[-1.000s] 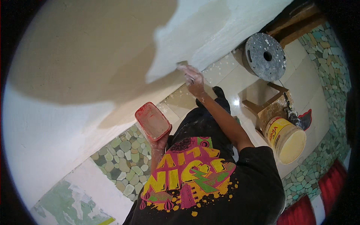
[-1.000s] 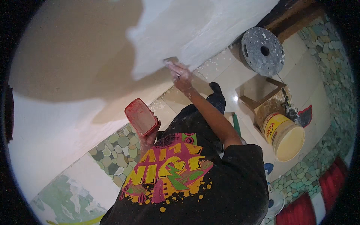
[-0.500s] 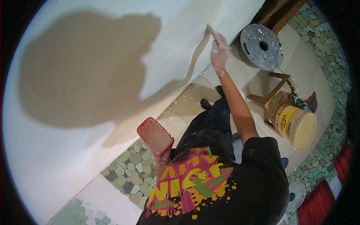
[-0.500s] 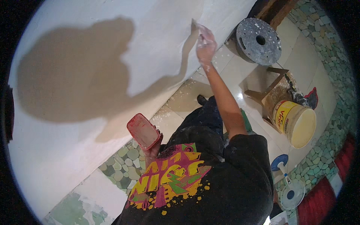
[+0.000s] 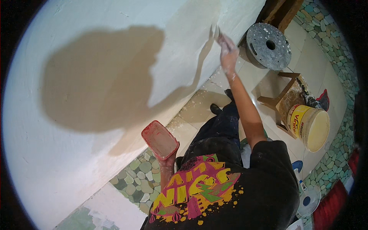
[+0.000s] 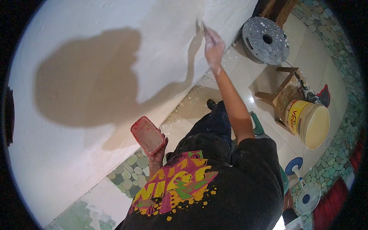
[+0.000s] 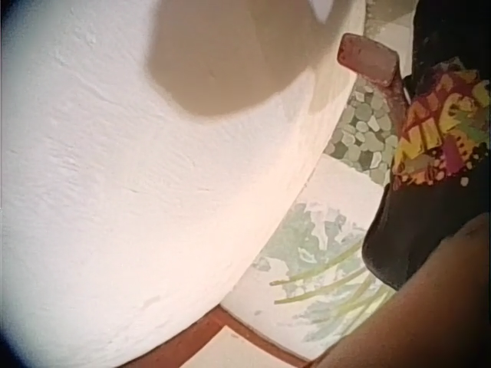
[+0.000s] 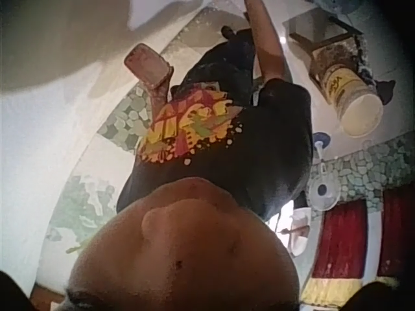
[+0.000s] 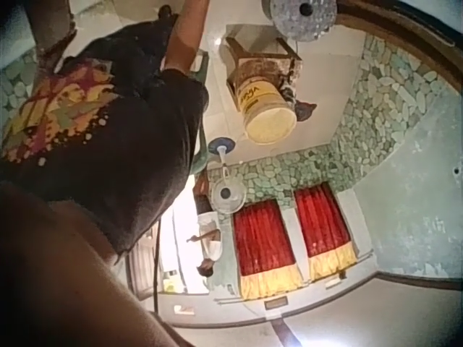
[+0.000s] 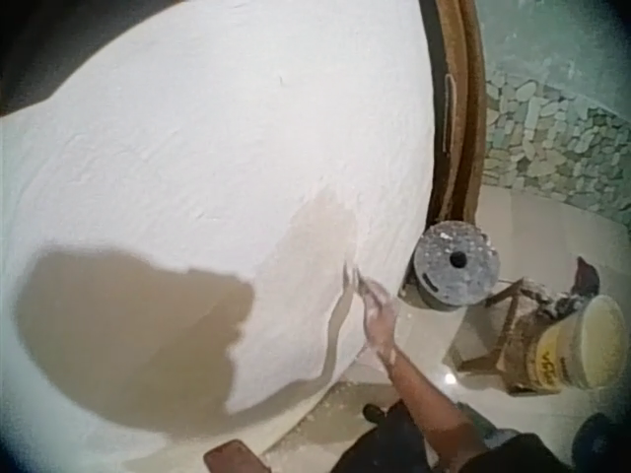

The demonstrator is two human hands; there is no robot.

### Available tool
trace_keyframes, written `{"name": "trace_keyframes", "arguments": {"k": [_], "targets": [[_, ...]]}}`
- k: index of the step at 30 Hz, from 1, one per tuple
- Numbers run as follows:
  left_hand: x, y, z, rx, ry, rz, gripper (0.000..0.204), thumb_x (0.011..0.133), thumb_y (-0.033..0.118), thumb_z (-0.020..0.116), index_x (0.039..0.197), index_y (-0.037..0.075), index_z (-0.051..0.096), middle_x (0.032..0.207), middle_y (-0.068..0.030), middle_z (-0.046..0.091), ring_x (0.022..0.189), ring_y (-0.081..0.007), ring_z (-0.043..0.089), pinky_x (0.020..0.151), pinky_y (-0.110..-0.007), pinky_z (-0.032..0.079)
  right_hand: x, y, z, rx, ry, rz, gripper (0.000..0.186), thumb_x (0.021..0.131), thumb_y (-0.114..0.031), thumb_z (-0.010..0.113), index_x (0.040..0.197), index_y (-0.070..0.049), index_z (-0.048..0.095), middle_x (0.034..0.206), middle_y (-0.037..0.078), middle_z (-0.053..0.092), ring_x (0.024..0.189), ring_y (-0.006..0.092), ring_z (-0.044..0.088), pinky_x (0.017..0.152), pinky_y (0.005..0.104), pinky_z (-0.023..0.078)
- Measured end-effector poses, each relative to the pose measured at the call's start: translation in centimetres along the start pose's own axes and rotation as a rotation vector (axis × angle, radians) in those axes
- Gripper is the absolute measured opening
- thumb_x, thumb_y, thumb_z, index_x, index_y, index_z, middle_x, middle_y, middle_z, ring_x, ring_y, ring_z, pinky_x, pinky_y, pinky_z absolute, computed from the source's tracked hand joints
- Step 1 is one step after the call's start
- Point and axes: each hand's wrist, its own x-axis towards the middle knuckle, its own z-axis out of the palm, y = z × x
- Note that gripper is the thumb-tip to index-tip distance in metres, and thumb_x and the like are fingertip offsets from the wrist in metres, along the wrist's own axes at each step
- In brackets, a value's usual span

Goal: The person is applying and smoothing plaster on a wall using a hand tool.

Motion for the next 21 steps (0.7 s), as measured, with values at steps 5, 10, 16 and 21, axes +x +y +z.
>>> {"name": "trace_keyframes", "arguments": {"k": [5,10,16,21], "targets": [[-0.5,-0.8,-0.2,-0.048,-0.037,0.02,0.064,0.095,0.056,0.053,0.143,0.014,0.047,0.135,-0.0202,0.058,0.117,-0.0407,0.059,0.101,-0.062,0.045,1.0,-2.0,1.4,-0.075,-0.003,0.055,0.03,0.096,-0.007,0.06,0.123,0.004,0.067,0.112,0.016,0.073,0.107,0.0218,0.067,0.1,0.0296,0.049],[0.4,0.1,-0.3,-0.05,-0.058,0.022,0.065,0.095,0.057,0.053,0.144,0.015,0.047,0.135,-0.0192,0.058,0.119,-0.0404,0.059,0.102,-0.062,0.045,-5.2,-3.0,3.0,-0.058,-0.135,-0.069,0.029,0.093,0.003,0.058,0.119,0.003,0.069,0.119,0.016,0.07,0.114,0.0234,0.065,0.103,0.0317,0.047],[1.6,-0.1,1.6,-0.038,-0.11,-0.01,0.066,0.094,0.057,0.054,0.145,0.015,0.047,0.135,-0.0194,0.058,0.12,-0.0408,0.058,0.102,-0.062,0.045,-0.7,-0.8,0.2,-0.007,-0.121,0.078,0.03,0.093,0.004,0.055,0.121,0.004,0.067,0.122,0.017,0.068,0.113,0.0239,0.064,0.104,0.0336,0.047],[1.2,-0.3,1.2,-0.025,-0.15,0.027,0.068,0.094,0.058,0.055,0.145,0.015,0.046,0.135,-0.0195,0.058,0.12,-0.0407,0.058,0.102,-0.062,0.045,-1.4,-3.3,2.8,-0.078,0.053,-0.043,0.029,0.094,0.003,0.055,0.12,0.003,0.068,0.121,0.018,0.068,0.113,0.0255,0.064,0.103,0.0341,0.047]]}}
